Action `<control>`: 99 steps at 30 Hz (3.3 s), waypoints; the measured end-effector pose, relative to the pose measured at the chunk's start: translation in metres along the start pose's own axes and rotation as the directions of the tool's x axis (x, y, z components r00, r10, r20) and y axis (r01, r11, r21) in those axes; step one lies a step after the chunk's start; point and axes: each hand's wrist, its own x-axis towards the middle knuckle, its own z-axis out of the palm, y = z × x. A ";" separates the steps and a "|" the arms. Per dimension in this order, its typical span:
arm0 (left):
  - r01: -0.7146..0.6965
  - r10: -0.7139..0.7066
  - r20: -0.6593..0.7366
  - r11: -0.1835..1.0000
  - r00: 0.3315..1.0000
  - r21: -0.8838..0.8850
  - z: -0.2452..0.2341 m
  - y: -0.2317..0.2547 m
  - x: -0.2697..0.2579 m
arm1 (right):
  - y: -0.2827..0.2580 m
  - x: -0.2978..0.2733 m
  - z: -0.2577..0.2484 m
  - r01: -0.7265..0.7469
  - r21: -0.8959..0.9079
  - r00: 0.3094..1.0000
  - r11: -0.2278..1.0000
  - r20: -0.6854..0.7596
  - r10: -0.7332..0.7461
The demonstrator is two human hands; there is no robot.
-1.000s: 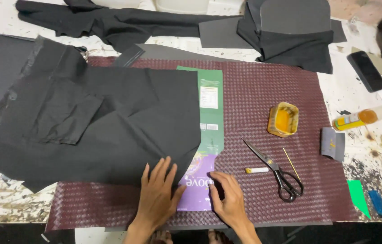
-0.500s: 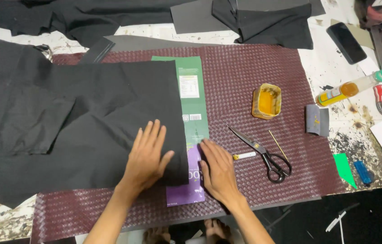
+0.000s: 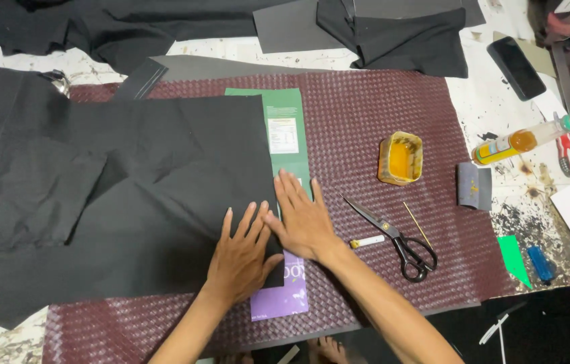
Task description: Marking leather components and applying adhesive for assembly
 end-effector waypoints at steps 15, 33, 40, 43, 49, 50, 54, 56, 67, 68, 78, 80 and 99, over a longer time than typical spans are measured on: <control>0.031 -0.029 -0.020 0.996 0.999 0.089 -0.001 -0.001 0.001 | 0.065 0.148 -0.026 -0.176 0.163 0.984 0.971 -0.012 0.180; 0.093 -0.133 -0.159 0.967 0.978 -0.237 0.005 -0.070 0.071 | -0.037 -0.121 -0.002 0.194 0.328 0.930 0.925 -0.362 -0.067; 0.061 -0.077 0.074 0.978 0.994 0.198 0.061 -0.110 0.128 | -0.038 -0.122 -0.004 0.352 0.279 0.878 0.893 -0.429 -0.212; 0.019 -0.042 0.117 0.982 0.992 0.188 0.063 -0.109 0.134 | -0.036 -0.121 -0.005 0.363 0.294 0.863 0.884 -0.463 -0.201; 0.028 -0.030 0.051 0.998 0.998 0.054 0.049 -0.108 0.139 | -0.036 -0.120 -0.004 0.404 0.287 0.823 0.869 -0.529 -0.207; 0.032 -0.033 0.024 0.999 0.999 0.027 0.051 -0.107 0.141 | -0.036 -0.121 -0.005 0.415 0.282 0.812 0.865 -0.545 -0.212; 0.083 -0.079 0.166 0.996 0.983 -0.018 0.059 -0.112 0.157 | -0.034 -0.124 -0.002 0.395 0.290 0.817 0.872 -0.545 -0.189; 0.078 -0.078 0.145 0.997 0.986 0.009 0.059 -0.114 0.159 | -0.030 -0.126 -0.001 0.444 0.387 0.799 0.808 -0.579 -0.163; 0.149 -0.144 0.257 0.989 0.956 0.001 0.045 -0.104 0.159 | 0.088 -0.165 -0.002 -0.171 0.288 0.897 0.942 -0.350 0.270; 0.153 -0.148 0.252 0.988 0.956 0.002 0.046 -0.106 0.158 | 0.092 -0.165 0.002 -0.139 0.311 0.898 0.940 -0.360 0.252; 0.154 -0.151 0.236 0.988 0.960 0.007 0.046 -0.105 0.159 | 0.176 -0.133 -0.030 -0.062 0.732 0.540 0.679 -0.547 0.639; 0.161 -0.162 0.245 0.987 0.956 0.023 0.046 -0.105 0.157 | 0.200 -0.113 -0.054 -0.136 0.796 0.534 0.590 -0.443 0.720; 0.195 -0.191 0.256 0.981 0.947 0.009 0.042 -0.100 0.160 | 0.240 -0.038 -0.079 -0.442 0.042 0.886 0.896 -0.138 0.443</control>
